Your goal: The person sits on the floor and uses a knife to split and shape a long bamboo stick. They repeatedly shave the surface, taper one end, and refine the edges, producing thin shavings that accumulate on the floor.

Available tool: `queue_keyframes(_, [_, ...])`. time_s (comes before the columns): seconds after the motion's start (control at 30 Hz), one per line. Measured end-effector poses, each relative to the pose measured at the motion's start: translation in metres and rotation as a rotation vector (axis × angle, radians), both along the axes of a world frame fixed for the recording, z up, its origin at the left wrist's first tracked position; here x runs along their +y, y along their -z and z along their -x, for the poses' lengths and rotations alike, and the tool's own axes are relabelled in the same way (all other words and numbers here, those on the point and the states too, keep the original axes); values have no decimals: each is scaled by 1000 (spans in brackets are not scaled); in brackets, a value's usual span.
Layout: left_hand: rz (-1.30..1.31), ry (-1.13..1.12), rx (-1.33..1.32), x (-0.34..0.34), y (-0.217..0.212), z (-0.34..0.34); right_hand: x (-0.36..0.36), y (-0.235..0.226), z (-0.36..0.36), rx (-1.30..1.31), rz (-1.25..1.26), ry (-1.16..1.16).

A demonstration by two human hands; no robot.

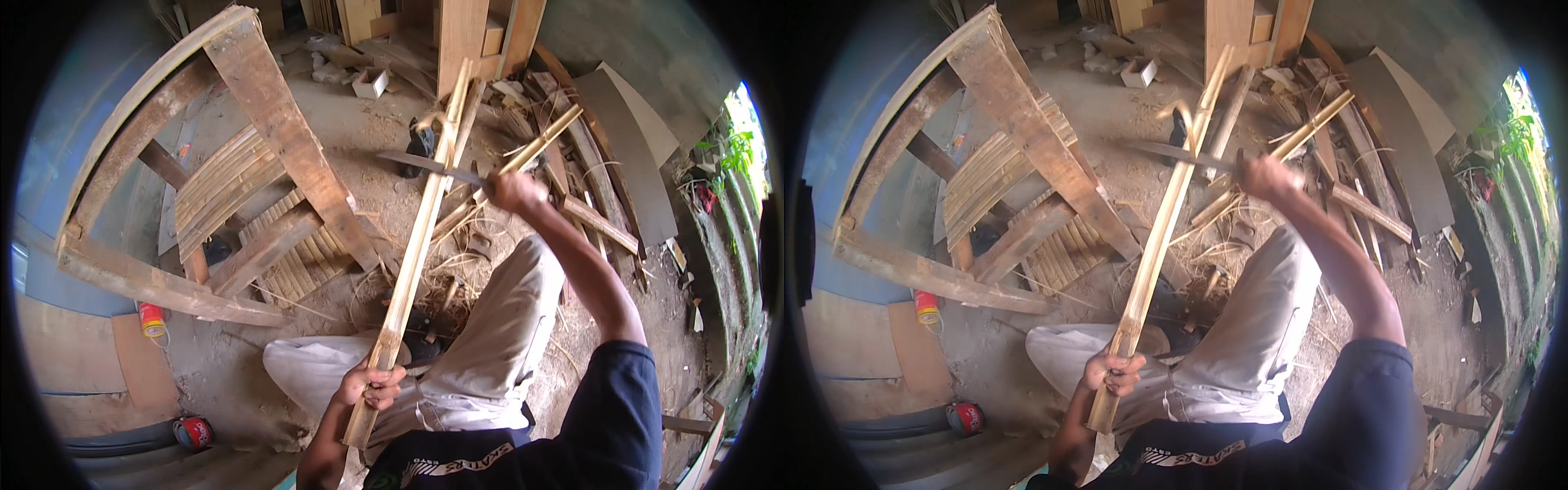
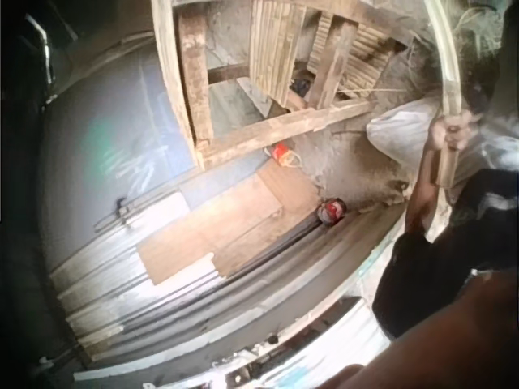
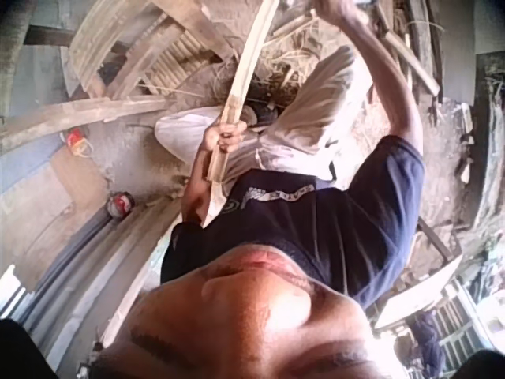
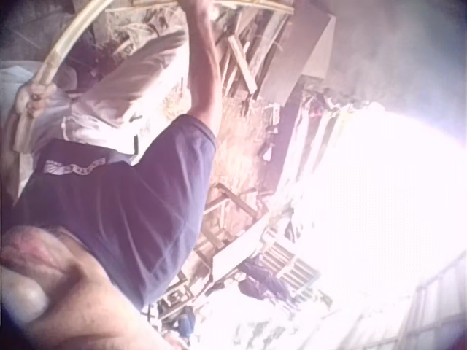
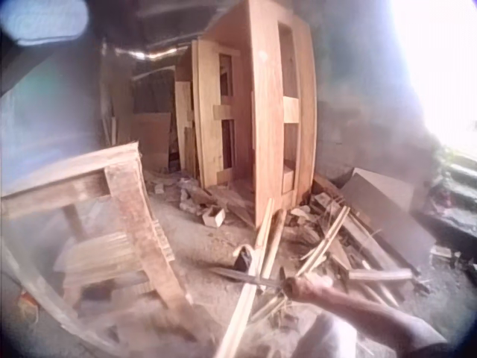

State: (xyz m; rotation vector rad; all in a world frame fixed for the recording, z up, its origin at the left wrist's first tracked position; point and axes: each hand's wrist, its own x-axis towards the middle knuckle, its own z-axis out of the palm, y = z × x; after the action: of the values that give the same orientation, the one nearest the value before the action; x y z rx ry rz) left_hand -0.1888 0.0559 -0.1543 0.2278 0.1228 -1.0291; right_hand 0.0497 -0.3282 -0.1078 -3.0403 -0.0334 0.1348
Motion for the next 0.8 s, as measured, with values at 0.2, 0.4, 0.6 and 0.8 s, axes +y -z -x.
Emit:
queue_keyframes(0.2, [13,89,25,5,-4,9,-7,8,0,-11,143,-144])
queue_keyframes(0.4, [40,95,7,3,-3,5,-8,24,0,-353,142,-411])
queue_keyframes(0.6, [4,68,31,4,1,10,-34,24,-13,-20,-30,-66])
queue_keyframes(0.8, [134,30,187,7,10,18,-46,25,-15,3,126,154])
